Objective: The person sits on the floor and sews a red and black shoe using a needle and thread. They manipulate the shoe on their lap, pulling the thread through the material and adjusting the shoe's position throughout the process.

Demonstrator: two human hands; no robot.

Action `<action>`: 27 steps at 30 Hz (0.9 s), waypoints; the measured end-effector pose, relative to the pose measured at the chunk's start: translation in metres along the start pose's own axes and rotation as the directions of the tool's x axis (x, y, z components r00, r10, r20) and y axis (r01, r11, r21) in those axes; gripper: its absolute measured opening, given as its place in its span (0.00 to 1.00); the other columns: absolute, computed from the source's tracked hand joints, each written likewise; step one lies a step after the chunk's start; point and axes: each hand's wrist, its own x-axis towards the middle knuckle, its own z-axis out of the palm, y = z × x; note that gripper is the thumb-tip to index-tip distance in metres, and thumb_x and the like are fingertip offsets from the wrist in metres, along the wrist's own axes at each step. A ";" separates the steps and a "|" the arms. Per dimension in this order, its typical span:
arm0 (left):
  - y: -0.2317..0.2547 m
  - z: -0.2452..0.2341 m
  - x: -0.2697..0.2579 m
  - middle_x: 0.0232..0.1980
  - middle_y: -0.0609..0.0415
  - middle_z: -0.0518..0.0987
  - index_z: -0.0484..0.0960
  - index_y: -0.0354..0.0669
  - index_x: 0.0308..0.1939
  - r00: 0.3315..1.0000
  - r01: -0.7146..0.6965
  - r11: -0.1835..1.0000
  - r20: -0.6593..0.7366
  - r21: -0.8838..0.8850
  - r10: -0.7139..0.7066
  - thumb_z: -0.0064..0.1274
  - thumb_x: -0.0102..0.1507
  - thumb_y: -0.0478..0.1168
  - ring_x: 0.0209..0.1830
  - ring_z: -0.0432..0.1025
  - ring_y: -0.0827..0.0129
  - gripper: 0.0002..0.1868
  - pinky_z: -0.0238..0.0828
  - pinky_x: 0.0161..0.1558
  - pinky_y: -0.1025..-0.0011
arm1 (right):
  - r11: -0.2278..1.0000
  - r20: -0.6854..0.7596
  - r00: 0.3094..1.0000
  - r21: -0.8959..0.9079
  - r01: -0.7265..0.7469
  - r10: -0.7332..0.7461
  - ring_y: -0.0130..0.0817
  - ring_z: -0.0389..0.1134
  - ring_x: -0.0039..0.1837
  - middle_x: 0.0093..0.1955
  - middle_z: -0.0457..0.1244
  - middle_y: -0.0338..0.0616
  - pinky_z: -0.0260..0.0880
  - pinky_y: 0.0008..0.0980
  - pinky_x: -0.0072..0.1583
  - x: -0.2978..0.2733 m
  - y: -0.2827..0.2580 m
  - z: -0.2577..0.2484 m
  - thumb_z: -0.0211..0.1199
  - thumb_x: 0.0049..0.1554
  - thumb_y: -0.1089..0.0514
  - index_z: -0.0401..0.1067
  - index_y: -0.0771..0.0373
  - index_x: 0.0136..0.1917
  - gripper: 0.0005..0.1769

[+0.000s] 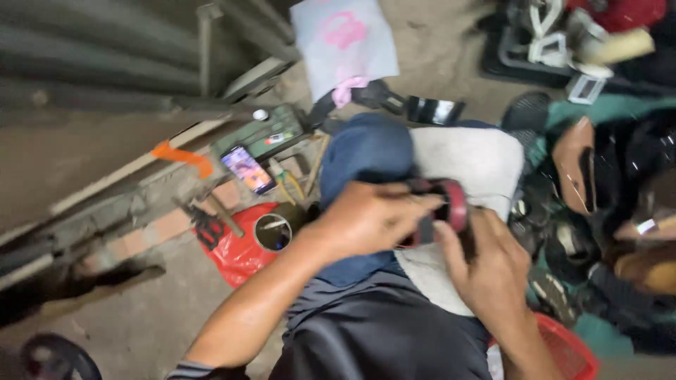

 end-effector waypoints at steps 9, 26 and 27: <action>-0.003 0.015 0.011 0.29 0.52 0.86 0.87 0.50 0.42 0.983 0.186 0.980 0.007 -0.077 -0.186 0.49 0.63 0.41 0.19 0.78 0.57 0.10 0.74 0.28 0.60 | 0.997 0.051 0.998 -0.068 -0.018 0.022 0.36 0.58 0.31 0.41 0.64 0.48 0.59 0.33 0.36 -0.001 0.004 0.002 0.68 0.61 0.61 0.76 0.76 0.54 0.14; -0.003 0.067 -0.013 0.26 0.44 0.73 0.72 0.26 0.49 0.995 0.001 0.878 -0.092 0.479 0.049 0.52 0.58 0.33 0.21 0.64 0.65 0.17 0.55 0.18 0.60 | 0.981 0.085 0.996 0.194 0.024 -0.041 0.45 0.64 0.65 0.67 0.65 0.57 0.64 0.38 0.67 0.004 0.019 -0.017 0.64 0.59 0.73 0.76 0.78 0.54 0.09; -0.007 0.074 -0.017 0.25 0.47 0.72 0.73 0.21 0.52 0.980 -0.079 0.890 -0.128 0.450 0.152 0.50 0.60 0.34 0.20 0.62 0.66 0.20 0.53 0.21 0.63 | 0.930 0.117 0.989 0.346 -0.121 0.085 0.45 0.66 0.67 0.67 0.65 0.59 0.66 0.36 0.68 -0.001 0.018 -0.023 0.61 0.61 0.74 0.74 0.79 0.55 0.09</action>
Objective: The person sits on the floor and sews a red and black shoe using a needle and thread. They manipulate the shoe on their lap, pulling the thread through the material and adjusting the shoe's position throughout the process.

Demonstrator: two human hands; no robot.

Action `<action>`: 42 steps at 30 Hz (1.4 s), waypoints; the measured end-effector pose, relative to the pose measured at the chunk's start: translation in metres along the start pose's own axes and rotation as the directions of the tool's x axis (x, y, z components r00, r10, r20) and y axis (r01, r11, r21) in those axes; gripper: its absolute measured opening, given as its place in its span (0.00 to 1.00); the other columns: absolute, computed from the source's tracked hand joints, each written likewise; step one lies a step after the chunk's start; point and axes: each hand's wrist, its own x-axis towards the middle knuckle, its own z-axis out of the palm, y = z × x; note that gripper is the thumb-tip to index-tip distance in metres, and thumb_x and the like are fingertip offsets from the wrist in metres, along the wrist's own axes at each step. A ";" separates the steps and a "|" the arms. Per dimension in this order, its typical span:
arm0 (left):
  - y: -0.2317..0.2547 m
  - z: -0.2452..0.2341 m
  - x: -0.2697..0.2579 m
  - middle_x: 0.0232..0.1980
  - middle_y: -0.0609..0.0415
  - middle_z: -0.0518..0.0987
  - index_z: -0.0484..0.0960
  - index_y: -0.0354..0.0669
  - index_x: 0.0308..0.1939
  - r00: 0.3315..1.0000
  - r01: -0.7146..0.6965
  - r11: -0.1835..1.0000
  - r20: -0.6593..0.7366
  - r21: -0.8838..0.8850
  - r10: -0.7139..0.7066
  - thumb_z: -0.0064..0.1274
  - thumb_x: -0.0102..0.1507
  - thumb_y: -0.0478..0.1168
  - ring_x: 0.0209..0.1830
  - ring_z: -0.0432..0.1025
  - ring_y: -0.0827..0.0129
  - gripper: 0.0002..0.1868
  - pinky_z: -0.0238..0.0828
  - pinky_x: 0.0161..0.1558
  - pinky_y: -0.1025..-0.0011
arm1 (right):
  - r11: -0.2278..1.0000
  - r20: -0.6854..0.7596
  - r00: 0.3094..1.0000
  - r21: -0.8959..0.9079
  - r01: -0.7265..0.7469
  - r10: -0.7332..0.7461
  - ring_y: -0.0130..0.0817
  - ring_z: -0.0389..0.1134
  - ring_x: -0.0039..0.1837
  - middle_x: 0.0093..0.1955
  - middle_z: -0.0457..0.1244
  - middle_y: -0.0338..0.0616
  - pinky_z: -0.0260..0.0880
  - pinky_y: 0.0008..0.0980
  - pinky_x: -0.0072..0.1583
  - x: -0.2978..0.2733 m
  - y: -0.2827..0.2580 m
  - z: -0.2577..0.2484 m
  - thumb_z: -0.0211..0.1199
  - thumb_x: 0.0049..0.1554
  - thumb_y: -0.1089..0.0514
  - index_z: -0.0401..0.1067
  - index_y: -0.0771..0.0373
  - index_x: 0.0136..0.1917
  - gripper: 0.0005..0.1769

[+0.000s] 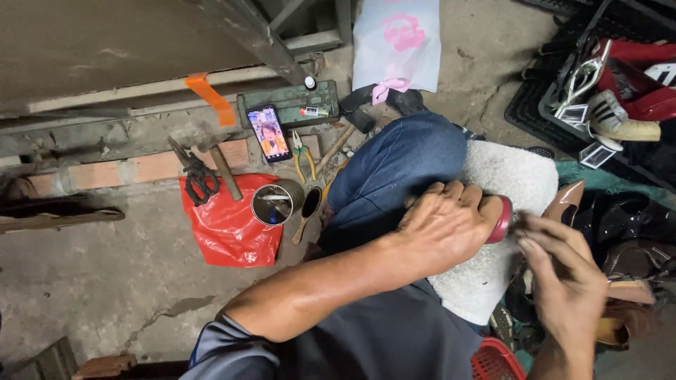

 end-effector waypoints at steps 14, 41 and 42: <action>0.000 -0.030 0.020 0.39 0.29 0.77 0.73 0.32 0.42 0.980 0.161 0.981 0.132 -0.105 -0.147 0.52 0.59 0.34 0.22 0.73 0.51 0.10 0.69 0.18 0.54 | 0.975 0.015 0.992 -0.185 0.125 -0.124 0.39 0.69 0.49 0.56 0.69 0.61 0.70 0.31 0.50 0.014 0.004 0.002 0.61 0.64 0.76 0.72 0.82 0.62 0.12; -0.030 -0.045 0.000 0.18 0.48 0.75 0.75 0.37 0.35 0.974 0.218 0.972 0.079 -0.083 -0.212 0.42 0.65 0.65 0.09 0.67 0.54 0.31 0.63 0.14 0.58 | 0.697 0.474 0.803 -0.434 0.570 -0.362 0.34 0.61 0.34 0.33 0.64 0.40 0.65 0.34 0.40 0.046 -0.003 -0.023 0.64 0.47 0.70 0.72 0.59 0.72 0.38; -0.031 -0.047 -0.001 0.11 0.51 0.72 0.76 0.39 0.31 0.958 0.278 0.961 0.086 -0.020 -0.275 0.38 0.62 0.73 0.06 0.66 0.57 0.37 0.62 0.12 0.61 | 0.681 0.480 0.799 -0.449 0.578 -0.362 0.34 0.62 0.35 0.33 0.64 0.40 0.65 0.34 0.39 0.047 -0.004 -0.023 0.65 0.47 0.68 0.73 0.58 0.71 0.37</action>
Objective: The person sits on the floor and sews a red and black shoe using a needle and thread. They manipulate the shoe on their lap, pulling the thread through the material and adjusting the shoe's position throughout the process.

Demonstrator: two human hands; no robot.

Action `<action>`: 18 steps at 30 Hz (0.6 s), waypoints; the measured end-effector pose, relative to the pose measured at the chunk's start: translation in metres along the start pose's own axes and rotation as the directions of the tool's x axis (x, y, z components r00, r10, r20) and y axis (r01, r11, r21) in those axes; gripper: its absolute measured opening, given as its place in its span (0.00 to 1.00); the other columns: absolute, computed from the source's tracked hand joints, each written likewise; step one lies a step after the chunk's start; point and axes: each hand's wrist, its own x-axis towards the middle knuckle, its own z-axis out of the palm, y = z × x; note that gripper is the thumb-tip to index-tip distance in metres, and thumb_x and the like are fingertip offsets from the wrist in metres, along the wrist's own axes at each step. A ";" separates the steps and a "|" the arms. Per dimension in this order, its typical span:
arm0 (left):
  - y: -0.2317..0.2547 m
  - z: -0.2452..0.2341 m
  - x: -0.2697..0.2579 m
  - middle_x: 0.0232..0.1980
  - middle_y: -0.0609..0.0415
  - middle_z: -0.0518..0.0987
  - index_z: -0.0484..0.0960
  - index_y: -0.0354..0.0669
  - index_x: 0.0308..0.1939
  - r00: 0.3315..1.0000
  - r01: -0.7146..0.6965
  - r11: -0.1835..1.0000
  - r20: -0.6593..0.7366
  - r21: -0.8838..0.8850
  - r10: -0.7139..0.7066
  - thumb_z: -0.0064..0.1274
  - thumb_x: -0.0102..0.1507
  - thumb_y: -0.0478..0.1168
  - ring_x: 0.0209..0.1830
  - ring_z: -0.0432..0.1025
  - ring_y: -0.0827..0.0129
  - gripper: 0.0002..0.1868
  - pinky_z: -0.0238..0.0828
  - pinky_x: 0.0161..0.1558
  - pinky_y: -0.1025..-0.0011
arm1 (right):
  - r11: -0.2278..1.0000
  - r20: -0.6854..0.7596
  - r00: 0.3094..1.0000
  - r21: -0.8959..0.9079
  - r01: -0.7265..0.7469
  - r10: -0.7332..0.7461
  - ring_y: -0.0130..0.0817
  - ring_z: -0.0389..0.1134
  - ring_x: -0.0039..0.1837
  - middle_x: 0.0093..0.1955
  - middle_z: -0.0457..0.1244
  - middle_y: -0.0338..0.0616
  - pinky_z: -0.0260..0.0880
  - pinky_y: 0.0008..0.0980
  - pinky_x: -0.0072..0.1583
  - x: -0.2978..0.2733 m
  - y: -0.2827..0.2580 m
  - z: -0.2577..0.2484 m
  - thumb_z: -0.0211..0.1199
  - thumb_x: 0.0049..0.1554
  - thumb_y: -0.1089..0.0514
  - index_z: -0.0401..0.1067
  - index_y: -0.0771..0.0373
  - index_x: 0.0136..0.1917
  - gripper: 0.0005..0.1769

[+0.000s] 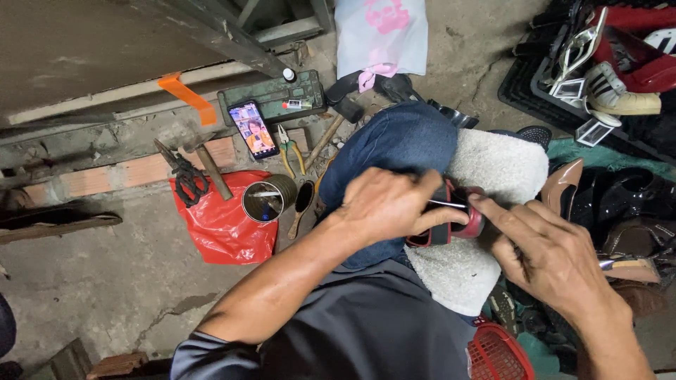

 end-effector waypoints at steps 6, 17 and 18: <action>0.007 -0.006 -0.007 0.14 0.44 0.75 0.78 0.37 0.28 0.980 0.165 0.986 -0.111 -0.027 -0.167 0.47 0.56 0.75 0.07 0.68 0.49 0.40 0.61 0.12 0.58 | 0.990 -0.069 0.997 -0.136 -0.030 0.021 0.40 0.70 0.46 0.75 0.58 0.57 0.71 0.30 0.30 0.003 0.000 0.013 0.61 0.55 0.49 0.74 0.56 0.63 0.24; -0.055 -0.015 -0.103 0.23 0.54 0.80 0.79 0.47 0.36 0.852 0.523 0.851 0.066 -0.043 -0.520 0.50 0.60 0.69 0.21 0.75 0.52 0.28 0.69 0.29 0.59 | 0.991 -0.076 0.997 -0.135 -0.015 0.005 0.43 0.72 0.45 0.79 0.52 0.57 0.74 0.35 0.45 0.017 -0.016 0.026 0.67 0.49 0.29 0.68 0.48 0.66 0.38; -0.053 -0.012 -0.108 0.27 0.55 0.83 0.80 0.46 0.37 0.846 0.532 0.844 0.042 -0.059 -0.531 0.54 0.60 0.66 0.23 0.76 0.50 0.26 0.70 0.31 0.59 | 0.999 -0.111 0.994 -0.033 0.011 -0.015 0.41 0.70 0.36 0.78 0.54 0.57 0.72 0.44 0.60 0.015 -0.019 0.022 0.71 0.50 0.34 0.71 0.52 0.66 0.36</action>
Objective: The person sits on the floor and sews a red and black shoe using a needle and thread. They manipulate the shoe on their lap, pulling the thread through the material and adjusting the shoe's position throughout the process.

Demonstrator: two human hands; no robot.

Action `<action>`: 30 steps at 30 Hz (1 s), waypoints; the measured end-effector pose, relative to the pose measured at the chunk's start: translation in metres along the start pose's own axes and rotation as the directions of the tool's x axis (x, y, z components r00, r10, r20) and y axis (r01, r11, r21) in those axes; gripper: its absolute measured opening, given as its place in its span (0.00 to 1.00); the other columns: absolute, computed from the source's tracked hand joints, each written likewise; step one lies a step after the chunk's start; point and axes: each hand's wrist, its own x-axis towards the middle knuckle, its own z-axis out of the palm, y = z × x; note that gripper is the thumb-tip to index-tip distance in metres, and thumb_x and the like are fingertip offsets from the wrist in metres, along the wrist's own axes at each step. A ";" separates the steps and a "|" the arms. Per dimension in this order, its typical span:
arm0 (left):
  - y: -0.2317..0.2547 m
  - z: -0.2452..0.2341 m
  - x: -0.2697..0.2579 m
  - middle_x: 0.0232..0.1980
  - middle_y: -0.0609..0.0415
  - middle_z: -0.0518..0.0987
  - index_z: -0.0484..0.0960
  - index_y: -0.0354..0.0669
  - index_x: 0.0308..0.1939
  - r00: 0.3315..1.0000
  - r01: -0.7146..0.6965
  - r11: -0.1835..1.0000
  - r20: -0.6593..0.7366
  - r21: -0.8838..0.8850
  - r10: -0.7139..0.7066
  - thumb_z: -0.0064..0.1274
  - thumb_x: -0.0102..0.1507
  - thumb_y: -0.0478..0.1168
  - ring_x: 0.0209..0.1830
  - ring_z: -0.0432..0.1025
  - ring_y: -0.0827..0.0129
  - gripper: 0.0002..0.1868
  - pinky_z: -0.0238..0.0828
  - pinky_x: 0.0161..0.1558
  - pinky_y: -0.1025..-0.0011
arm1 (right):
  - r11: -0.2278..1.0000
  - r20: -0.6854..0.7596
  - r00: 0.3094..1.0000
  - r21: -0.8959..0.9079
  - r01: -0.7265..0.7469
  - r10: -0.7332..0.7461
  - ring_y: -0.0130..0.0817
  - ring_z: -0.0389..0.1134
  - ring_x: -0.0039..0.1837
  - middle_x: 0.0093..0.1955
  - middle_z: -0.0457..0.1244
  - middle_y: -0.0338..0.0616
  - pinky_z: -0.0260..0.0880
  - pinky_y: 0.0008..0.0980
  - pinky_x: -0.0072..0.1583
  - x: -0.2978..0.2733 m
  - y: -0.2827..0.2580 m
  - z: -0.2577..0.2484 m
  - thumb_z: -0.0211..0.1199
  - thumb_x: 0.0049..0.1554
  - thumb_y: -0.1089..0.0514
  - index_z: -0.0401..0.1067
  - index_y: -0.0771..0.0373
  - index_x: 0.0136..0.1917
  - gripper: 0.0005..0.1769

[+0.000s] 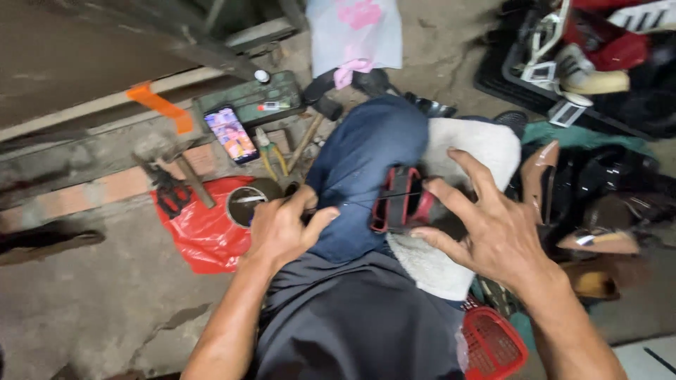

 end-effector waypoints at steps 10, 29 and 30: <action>0.025 -0.009 0.016 0.15 0.57 0.74 0.72 0.60 0.31 0.975 -0.221 0.972 -0.053 -0.079 0.217 0.49 0.62 0.71 0.21 0.77 0.56 0.24 0.73 0.27 0.65 | 0.637 -0.100 0.866 0.720 -0.277 0.489 0.33 0.54 0.32 0.28 0.54 0.36 0.59 0.30 0.42 -0.071 0.029 0.028 0.65 0.60 0.62 0.70 0.59 0.29 0.17; 0.067 -0.002 0.030 0.16 0.51 0.73 0.79 0.45 0.31 0.966 -0.236 0.810 -0.036 -0.537 0.258 0.62 0.63 0.43 0.15 0.68 0.63 0.10 0.63 0.20 0.66 | 0.376 -0.281 0.724 0.926 0.031 0.630 0.54 0.66 0.64 0.52 0.63 0.59 0.66 0.47 0.60 -0.100 0.055 0.050 0.56 0.63 0.57 0.59 0.58 0.30 0.20; 0.072 -0.004 0.027 0.16 0.51 0.73 0.80 0.43 0.33 0.956 -0.286 0.806 -0.098 -0.517 0.276 0.67 0.59 0.39 0.14 0.70 0.60 0.10 0.64 0.19 0.68 | 0.057 -0.256 0.743 0.957 0.283 0.618 0.59 0.69 0.62 0.44 0.62 0.59 0.75 0.45 0.51 -0.106 0.058 0.053 0.52 0.60 0.54 0.55 0.53 0.28 0.20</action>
